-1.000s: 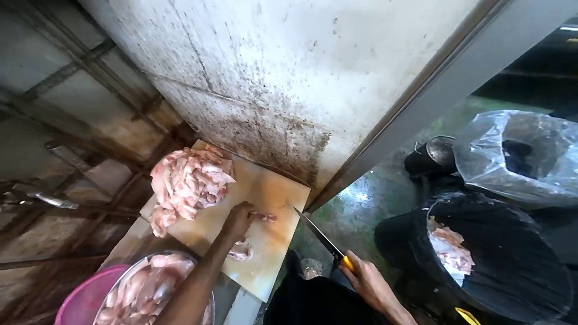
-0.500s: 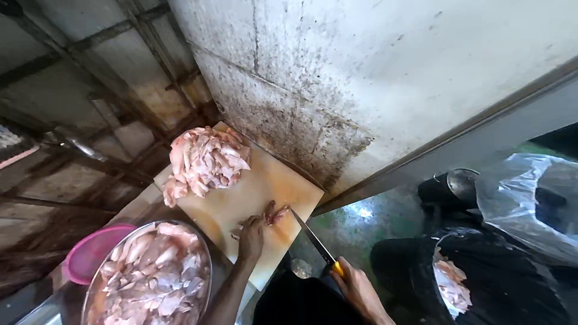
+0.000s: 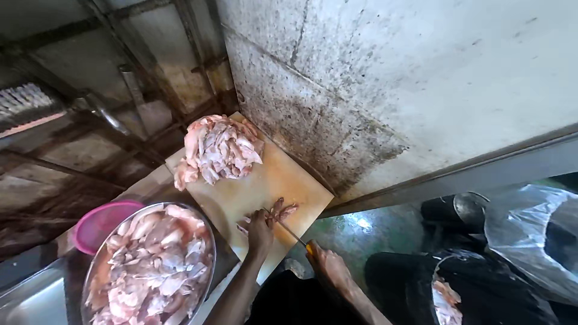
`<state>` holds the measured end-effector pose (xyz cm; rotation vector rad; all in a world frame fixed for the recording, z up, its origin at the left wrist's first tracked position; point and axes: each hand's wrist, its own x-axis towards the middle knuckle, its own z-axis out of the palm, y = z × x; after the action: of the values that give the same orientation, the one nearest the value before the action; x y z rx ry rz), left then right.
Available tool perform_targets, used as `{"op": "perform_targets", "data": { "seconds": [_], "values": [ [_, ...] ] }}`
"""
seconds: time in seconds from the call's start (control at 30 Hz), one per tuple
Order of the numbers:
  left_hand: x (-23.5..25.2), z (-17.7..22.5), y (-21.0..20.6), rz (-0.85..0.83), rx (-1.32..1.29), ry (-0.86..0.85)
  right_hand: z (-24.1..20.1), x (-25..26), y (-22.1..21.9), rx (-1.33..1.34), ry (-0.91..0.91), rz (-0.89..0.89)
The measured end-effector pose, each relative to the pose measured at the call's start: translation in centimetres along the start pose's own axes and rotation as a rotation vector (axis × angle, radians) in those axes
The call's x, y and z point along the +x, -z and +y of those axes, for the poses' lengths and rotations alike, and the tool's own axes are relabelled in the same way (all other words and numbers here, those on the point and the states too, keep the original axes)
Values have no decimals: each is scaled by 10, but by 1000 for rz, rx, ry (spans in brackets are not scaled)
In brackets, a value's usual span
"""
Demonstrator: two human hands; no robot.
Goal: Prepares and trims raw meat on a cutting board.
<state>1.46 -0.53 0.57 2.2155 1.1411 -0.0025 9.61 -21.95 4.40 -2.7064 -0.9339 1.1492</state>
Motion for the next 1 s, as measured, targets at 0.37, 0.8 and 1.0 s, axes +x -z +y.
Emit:
{"op": "perform_targets", "data": {
  "seconds": [0.37,0.8,1.0],
  "values": [
    [-9,2,-12,61,-26,28,-11,1,52,-222,46,-68],
    [-2,-2,-15,55,78,-55,-89,69,45,-172,104,-161],
    [1,0,4,-79,171,5,-28,45,17,-98,54,-74]
  ]
}}
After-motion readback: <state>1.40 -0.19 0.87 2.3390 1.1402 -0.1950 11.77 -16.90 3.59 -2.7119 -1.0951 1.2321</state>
